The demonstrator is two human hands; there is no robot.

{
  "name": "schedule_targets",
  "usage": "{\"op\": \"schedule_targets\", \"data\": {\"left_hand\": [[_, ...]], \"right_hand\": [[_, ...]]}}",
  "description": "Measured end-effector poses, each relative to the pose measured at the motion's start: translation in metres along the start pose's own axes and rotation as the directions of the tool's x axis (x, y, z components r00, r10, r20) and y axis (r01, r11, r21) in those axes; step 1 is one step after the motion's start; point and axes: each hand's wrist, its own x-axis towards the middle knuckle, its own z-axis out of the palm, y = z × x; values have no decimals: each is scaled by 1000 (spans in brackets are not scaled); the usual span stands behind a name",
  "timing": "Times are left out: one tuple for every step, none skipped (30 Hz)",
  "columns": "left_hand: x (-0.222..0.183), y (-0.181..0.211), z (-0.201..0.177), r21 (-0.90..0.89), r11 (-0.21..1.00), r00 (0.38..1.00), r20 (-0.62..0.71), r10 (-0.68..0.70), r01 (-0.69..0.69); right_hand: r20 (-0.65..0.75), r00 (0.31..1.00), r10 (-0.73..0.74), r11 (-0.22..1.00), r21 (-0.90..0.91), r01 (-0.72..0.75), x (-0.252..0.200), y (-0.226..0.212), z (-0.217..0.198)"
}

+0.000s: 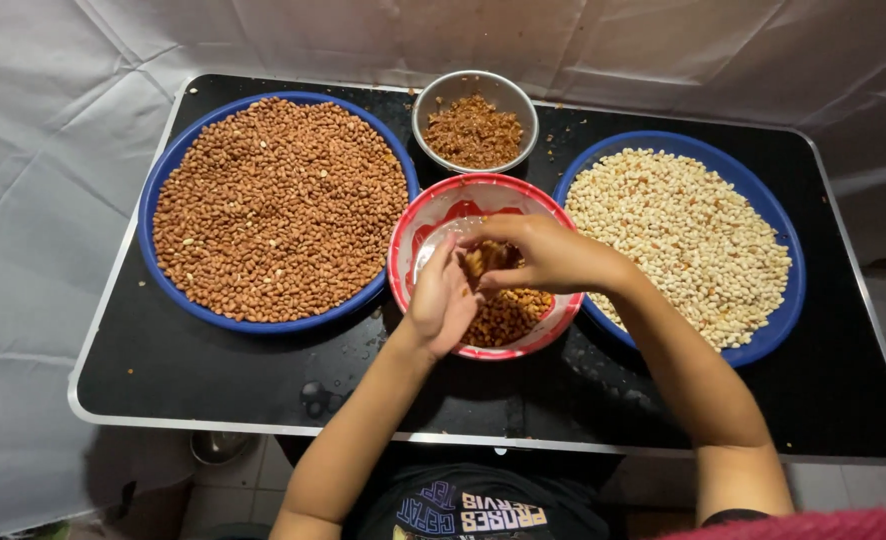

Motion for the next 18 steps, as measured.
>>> {"op": "schedule_targets", "data": {"left_hand": [[11,-8,-16,1,1000,1000,1,1,-1],[22,-16,-32,-49,998,999,19,-26,27],[35,-23,-48,-98,994,998,39,-49,53],[33,-18,-43,-98,994,998,42,-45,48],[30,-15,-38,-90,994,998,29,-60,62],[27,-11,-33,-83,994,997,17,-75,76],[29,-12,-39,-84,993,997,14,-78,79],[31,-14,-45,-69,996,998,31,-62,64],[34,-14,-50,-53,997,998,50,-46,49],[34,-15,-54,-53,997,998,49,-48,51],[36,-15,-58,-60,997,999,33,-36,38],[38,-15,-61,-66,997,1000,17,-25,26],[39,-15,-61,-65,998,1000,18,-24,25],[39,-14,-61,-56,998,1000,-4,-19,19],[39,-14,-61,-51,999,1000,-28,-13,11],[40,-13,-61,-52,999,1000,-29,-11,10],[40,-14,-62,-63,998,999,-41,-11,9],[41,-14,-62,-74,997,999,-53,-12,8]], "right_hand": [[-1,1000,-1,1000,-1,1,-2,-4,-1],[-25,1000,4,1000,-3,-4,-4,-7,-1],[-49,999,7,1000,-7,-7,-5,-11,-3],[-49,999,3,1000,-11,-4,-7,-3,0],[-119,993,19,999,-28,-22,-10,6,4],[-189,981,33,998,-42,-42,-13,15,8],[-187,982,36,998,-39,-44,-15,12,8],[-225,973,60,998,-21,-66,-17,10,8],[-263,961,84,996,-4,-88,-19,7,7],[-263,961,85,996,-2,-89,-21,16,13],[-265,964,21,998,-47,-35,-22,25,18],[-265,963,-43,996,-91,19,-23,33,22],[-266,963,-44,996,-92,20,-23,31,24],[-322,946,-44,995,-100,13,-23,28,25],[-374,927,-45,994,-107,5,-23,25,27],[-371,927,-46,994,-107,7,-19,29,35],[-401,912,-86,994,-100,50,-17,33,44],[-430,894,-125,991,-95,93,-15,37,53]]}}
